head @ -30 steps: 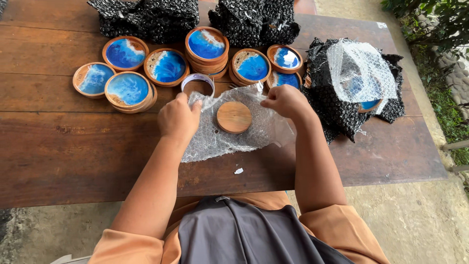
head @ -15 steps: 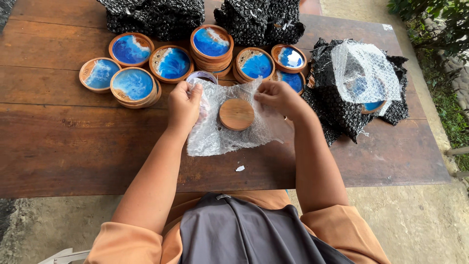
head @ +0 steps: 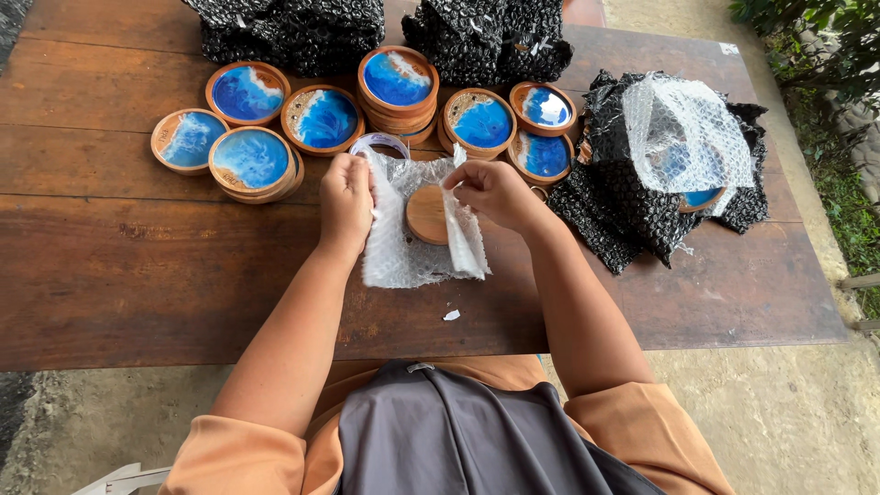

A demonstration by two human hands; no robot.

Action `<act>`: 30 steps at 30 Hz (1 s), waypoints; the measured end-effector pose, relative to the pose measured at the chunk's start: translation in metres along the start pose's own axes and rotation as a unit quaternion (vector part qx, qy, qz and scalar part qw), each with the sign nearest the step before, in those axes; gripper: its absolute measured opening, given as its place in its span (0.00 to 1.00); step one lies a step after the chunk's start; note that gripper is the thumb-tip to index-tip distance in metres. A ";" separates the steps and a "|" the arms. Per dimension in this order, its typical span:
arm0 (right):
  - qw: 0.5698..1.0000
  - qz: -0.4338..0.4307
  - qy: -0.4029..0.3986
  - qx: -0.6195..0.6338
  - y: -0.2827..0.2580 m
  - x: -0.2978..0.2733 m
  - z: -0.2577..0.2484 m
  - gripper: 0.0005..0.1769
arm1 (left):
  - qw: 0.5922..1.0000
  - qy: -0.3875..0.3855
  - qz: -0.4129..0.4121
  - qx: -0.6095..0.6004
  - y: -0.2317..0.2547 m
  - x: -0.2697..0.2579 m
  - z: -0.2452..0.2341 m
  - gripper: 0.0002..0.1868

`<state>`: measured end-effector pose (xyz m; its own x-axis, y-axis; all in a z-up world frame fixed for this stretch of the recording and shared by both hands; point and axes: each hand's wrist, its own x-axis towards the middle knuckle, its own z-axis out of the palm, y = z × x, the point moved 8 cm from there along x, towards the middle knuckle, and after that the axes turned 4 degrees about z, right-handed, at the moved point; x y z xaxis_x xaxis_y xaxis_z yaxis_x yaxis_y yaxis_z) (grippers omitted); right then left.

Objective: The person packages handmade resin-filled wooden coasters by wrapping them in bubble wrap and thin foam sheets, then securing the packaging with strips of tape cut using scissors.

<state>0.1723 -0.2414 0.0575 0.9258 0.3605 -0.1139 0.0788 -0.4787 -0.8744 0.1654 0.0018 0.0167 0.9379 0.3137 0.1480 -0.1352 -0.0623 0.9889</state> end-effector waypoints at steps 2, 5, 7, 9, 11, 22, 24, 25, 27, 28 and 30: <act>0.997 -0.035 0.028 -0.057 0.007 0.002 0.000 0.10 | 0.997 0.018 0.069 0.035 0.034 -0.006 -0.013 0.12; 0.984 -0.098 0.056 -0.140 -0.010 -0.003 0.003 0.11 | 0.961 0.060 0.233 0.133 0.116 -0.036 -0.029 0.08; 0.976 -0.130 0.061 -0.163 -0.023 -0.003 0.005 0.11 | 0.919 0.082 0.331 0.196 0.153 -0.064 -0.022 0.06; 0.984 -0.111 0.048 -0.128 -0.018 -0.003 0.005 0.10 | 0.889 -0.054 0.333 0.311 0.137 -0.091 0.024 0.08; 0.986 -0.103 0.070 -0.113 -0.003 0.004 -0.005 0.10 | 0.891 -0.101 0.278 0.345 0.107 -0.103 0.041 0.13; 0.990 -0.111 0.033 -0.081 -0.013 -0.001 0.002 0.09 | 0.925 -0.117 0.170 0.318 0.028 -0.108 0.052 0.10; 0.981 -0.143 0.010 -0.129 -0.030 -0.007 0.008 0.09 | 0.925 -0.102 0.202 0.307 0.029 -0.111 0.051 0.10; 0.981 -0.143 0.009 -0.129 -0.030 -0.008 0.009 0.09 | 0.925 -0.102 0.201 0.307 0.026 -0.111 0.051 0.10; 0.974 -0.148 0.000 -0.170 -0.032 -0.009 0.011 0.15 | 0.913 -0.093 0.231 0.322 0.024 -0.111 0.053 0.10; 0.974 -0.147 -0.001 -0.170 -0.030 -0.008 0.011 0.15 | 0.914 -0.094 0.229 0.322 0.028 -0.111 0.053 0.10; 0.971 -0.152 -0.010 -0.185 -0.026 -0.008 0.014 0.21 | 0.913 -0.091 0.230 0.325 0.035 -0.110 0.053 0.10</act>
<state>0.1582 -0.2209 0.0746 0.8315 0.5445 0.1101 0.4785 -0.6014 -0.6398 0.0747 -0.0853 0.0339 0.8753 -0.0456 0.4815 -0.3650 -0.7155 0.5957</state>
